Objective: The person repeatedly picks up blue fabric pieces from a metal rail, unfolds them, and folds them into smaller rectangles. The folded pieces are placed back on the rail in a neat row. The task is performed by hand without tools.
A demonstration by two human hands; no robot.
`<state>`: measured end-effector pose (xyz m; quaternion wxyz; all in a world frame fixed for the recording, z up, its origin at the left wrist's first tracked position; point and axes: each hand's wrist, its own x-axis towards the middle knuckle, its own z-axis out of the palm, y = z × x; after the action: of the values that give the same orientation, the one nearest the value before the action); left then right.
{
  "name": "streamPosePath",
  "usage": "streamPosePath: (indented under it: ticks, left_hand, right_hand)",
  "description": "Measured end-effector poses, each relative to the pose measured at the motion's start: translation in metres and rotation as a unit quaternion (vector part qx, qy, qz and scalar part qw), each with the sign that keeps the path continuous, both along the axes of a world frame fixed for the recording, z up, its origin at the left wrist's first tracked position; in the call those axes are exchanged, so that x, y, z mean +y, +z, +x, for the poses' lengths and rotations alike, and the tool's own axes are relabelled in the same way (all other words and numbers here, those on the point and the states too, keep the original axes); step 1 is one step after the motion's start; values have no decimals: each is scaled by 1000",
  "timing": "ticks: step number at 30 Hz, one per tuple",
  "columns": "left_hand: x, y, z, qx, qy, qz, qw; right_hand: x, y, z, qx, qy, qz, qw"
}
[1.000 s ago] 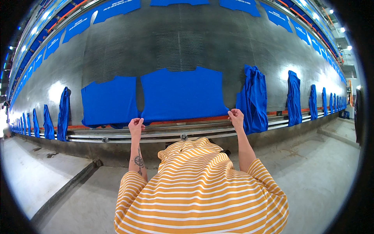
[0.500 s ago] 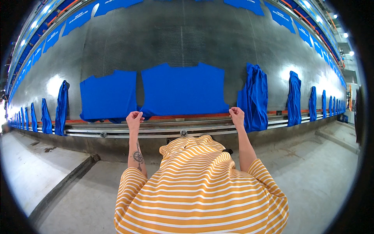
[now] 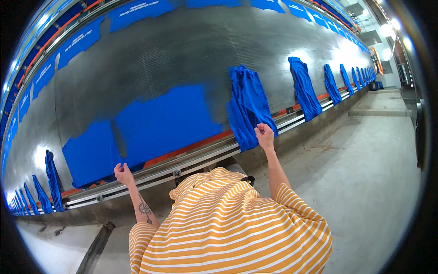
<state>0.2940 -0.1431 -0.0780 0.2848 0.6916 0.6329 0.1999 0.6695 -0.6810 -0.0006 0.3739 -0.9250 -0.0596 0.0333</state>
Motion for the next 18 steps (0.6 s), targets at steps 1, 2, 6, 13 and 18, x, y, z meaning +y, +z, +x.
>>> streamPosePath:
  ticks: [1,2,6,13,18]
  left_hand:
    - [-17,8,21,-12,-37,14,999]
    - [-44,22,52,-23,-74,29,997]
    - [-176,54,172,-91,-317,-45,943]
    - [-392,43,319,67,-427,-40,901]
    - [-397,17,334,-352,-122,-414,831]
  right_hand:
    - [-13,6,11,-31,-18,-25,999]
    - [-26,10,22,-60,-36,-51,996]
    - [-36,15,70,-121,86,-157,976]
    - [-40,-19,140,54,125,-49,990]
    - [-92,-7,185,159,63,281,944]
